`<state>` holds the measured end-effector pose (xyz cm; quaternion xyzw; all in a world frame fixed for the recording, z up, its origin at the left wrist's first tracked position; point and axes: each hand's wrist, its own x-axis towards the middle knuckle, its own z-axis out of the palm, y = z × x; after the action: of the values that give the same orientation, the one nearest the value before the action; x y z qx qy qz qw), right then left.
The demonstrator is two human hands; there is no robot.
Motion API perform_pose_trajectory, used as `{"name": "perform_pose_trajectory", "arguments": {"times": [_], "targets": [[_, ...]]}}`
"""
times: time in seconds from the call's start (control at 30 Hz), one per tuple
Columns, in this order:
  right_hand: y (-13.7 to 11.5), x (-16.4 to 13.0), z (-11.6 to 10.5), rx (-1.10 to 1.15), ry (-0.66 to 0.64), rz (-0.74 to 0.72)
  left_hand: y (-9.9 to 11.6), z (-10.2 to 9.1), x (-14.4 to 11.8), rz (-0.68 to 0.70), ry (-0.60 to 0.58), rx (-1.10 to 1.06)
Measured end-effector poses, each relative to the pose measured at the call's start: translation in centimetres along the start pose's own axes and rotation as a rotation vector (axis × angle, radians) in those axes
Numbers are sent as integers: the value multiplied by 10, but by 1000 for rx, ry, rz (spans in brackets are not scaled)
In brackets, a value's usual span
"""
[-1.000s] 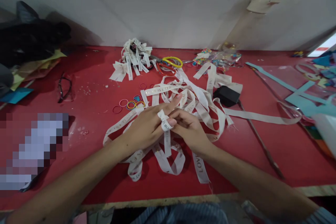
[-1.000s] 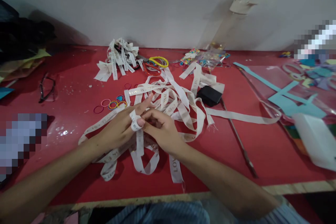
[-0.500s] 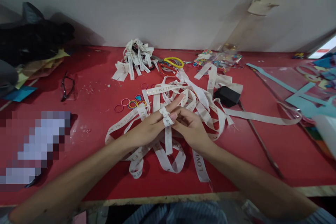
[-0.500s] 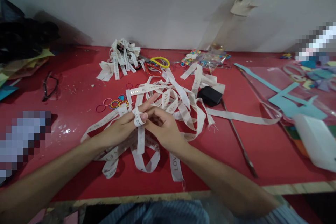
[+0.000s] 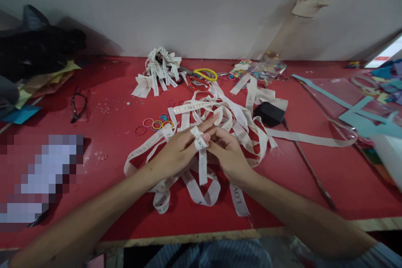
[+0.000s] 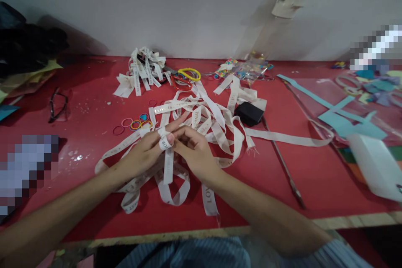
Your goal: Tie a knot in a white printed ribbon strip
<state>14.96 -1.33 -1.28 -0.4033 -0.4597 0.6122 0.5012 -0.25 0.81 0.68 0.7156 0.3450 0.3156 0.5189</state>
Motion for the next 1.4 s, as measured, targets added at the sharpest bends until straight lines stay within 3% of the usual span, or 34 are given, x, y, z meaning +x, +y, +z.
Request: {"name": "perform_pose_trajectory", "arguments": {"times": [0.1,0.3,0.53,0.63,0.83,1.13,1.4], "targets": [[-1,0,0,-20,7,-8,-4,0,1,37,29,78],[-1,1,0,43,-4,66,4,2,1,-24,-46,-61],[0,0,-1,67,-10,24,8,0,-1,-68,-66,-108],[0,0,-1,75,-12,34,4,1,-1,-32,-25,-13],[1,-1,-2,77,-23,51,1,6,-3,47,174,286],[-4,0,1,122,35,87,0,1,-2,90,79,447],[-9,-2,-1,-141,26,-174,-4,-1,-4,149,9,449]]}}
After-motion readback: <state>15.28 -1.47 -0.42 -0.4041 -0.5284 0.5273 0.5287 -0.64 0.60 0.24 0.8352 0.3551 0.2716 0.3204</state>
